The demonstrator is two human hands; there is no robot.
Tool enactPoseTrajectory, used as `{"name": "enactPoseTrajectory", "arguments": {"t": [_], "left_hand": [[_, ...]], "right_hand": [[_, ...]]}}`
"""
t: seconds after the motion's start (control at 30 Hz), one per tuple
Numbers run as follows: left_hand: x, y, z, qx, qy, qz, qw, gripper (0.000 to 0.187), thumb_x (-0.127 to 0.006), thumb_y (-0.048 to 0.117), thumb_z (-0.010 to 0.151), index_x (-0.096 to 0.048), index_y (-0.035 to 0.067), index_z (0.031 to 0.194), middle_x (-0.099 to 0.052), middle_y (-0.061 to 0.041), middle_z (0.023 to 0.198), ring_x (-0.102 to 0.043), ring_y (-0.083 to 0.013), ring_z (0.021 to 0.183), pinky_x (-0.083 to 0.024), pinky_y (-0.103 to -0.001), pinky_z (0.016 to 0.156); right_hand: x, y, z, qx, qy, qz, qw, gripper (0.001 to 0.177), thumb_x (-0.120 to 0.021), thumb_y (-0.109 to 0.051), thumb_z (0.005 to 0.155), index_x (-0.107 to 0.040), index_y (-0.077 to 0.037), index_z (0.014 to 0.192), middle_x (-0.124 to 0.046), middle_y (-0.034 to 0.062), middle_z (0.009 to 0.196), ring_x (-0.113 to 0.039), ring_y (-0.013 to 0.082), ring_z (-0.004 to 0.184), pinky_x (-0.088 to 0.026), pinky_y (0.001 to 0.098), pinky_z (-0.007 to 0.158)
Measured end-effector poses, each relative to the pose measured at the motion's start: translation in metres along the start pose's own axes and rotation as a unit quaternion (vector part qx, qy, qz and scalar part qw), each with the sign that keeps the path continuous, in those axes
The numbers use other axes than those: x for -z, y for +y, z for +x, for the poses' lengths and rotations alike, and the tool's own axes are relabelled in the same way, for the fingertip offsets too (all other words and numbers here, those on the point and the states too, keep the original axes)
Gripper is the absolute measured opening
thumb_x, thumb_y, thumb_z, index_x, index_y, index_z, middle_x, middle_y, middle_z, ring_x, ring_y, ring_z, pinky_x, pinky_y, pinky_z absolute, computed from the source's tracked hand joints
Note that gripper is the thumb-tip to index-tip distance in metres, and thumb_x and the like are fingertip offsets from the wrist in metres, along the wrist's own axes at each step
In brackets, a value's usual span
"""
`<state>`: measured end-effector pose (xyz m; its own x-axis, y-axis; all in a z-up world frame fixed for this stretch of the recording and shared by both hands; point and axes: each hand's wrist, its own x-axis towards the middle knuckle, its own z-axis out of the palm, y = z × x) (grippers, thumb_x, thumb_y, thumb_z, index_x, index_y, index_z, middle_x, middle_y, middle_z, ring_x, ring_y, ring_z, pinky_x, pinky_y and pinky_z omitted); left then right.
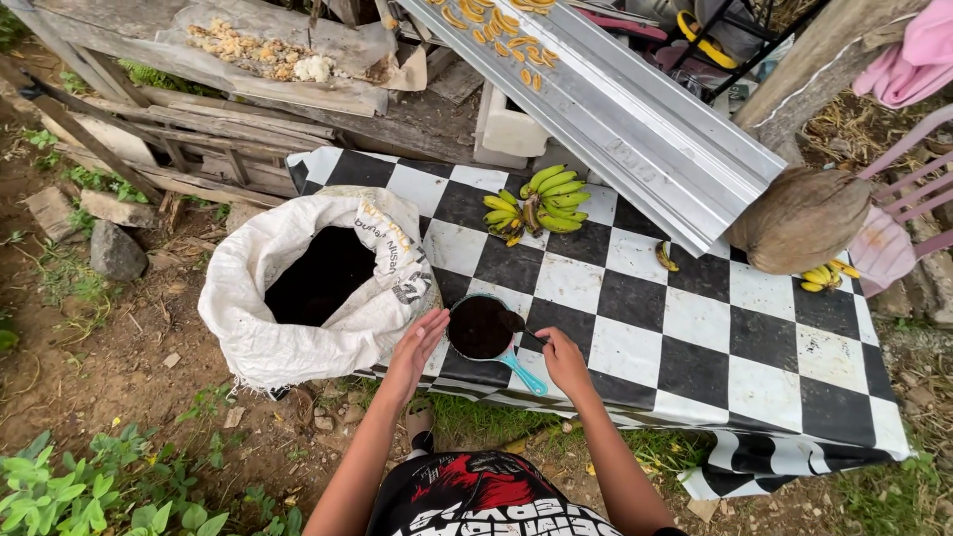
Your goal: Walk through a garden patch and prepare fertilizer or soil in a small pot.
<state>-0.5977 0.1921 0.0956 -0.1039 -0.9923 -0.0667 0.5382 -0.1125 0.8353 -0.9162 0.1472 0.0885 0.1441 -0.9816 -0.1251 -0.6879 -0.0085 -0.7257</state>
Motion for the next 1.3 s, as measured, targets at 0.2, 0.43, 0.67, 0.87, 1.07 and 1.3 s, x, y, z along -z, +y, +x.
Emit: {"name": "enactPoseTrajectory", "arguments": {"t": [0.2, 0.43, 0.67, 0.87, 1.07, 1.3], "left_hand": [[-0.009, -0.003, -0.001, 0.021, -0.058, 0.035, 0.997, 0.066, -0.043, 0.036, 0.105, -0.024, 0.004, 0.16, -0.024, -0.011, 0.17, -0.022, -0.0235, 0.158, -0.019, -0.038, 0.127], [-0.004, 0.01, -0.012, 0.01, -0.054, 0.054, 0.997, 0.067, -0.043, 0.036, 0.105, -0.023, 0.006, 0.162, -0.021, -0.009, 0.171, -0.018, -0.0217, 0.159, -0.017, -0.038, 0.128], [0.018, 0.009, -0.033, 0.021, -0.068, 0.054, 0.996, 0.072, -0.045, 0.036, 0.103, -0.015, 0.009, 0.163, -0.01, -0.006, 0.173, -0.008, -0.02, 0.16, -0.012, -0.039, 0.129], [0.033, 0.015, -0.052, 0.011, -0.037, 0.04, 0.998, 0.075, -0.046, 0.038, 0.102, -0.016, 0.008, 0.163, -0.009, -0.008, 0.174, -0.006, -0.0215, 0.16, -0.011, -0.039, 0.129], [0.039, 0.027, -0.055, -0.028, 0.059, 0.029, 0.997, 0.073, -0.047, 0.042, 0.101, -0.026, 0.004, 0.16, -0.027, -0.014, 0.168, -0.023, -0.0253, 0.157, -0.018, -0.039, 0.128], [0.034, 0.034, -0.044, -0.042, 0.06, 0.0, 0.997, 0.071, -0.048, 0.043, 0.101, -0.037, -0.001, 0.155, -0.043, -0.02, 0.161, -0.04, -0.0309, 0.151, -0.026, -0.041, 0.126]], "right_hand": [[0.002, 0.008, -0.006, 0.016, 0.012, 0.0, 1.0, 0.025, -0.051, -0.007, 0.097, -0.063, -0.006, 0.119, -0.066, 0.0119, 0.089, -0.059, 0.0251, 0.066, -0.046, 0.0409, 0.062], [-0.008, 0.013, 0.0, 0.04, 0.01, 0.0, 0.999, 0.025, -0.052, -0.007, 0.096, -0.064, -0.006, 0.117, -0.068, 0.0123, 0.098, -0.064, 0.0257, 0.069, -0.049, 0.0407, 0.065], [-0.041, 0.031, 0.027, 0.032, -0.043, -0.145, 0.988, 0.021, -0.055, -0.012, 0.097, -0.068, -0.009, 0.113, -0.068, 0.0137, 0.108, -0.067, 0.033, 0.084, -0.053, 0.0472, 0.074], [-0.07, 0.01, 0.046, 0.054, -0.08, -0.188, 0.977, 0.022, -0.053, -0.012, 0.098, -0.07, -0.008, 0.111, -0.068, 0.0124, 0.113, -0.068, 0.0354, 0.097, -0.055, 0.0484, 0.082], [-0.084, 0.0, 0.052, 0.104, -0.084, -0.19, 0.973, 0.024, -0.053, -0.012, 0.097, -0.072, -0.006, 0.11, -0.068, 0.0126, 0.11, -0.068, 0.0352, 0.097, -0.054, 0.0473, 0.087], [-0.046, -0.026, 0.035, 0.086, -0.036, -0.086, 0.992, 0.024, -0.053, -0.012, 0.1, -0.072, -0.006, 0.113, -0.065, 0.012, 0.097, -0.067, 0.031, 0.079, -0.052, 0.043, 0.075]]}}
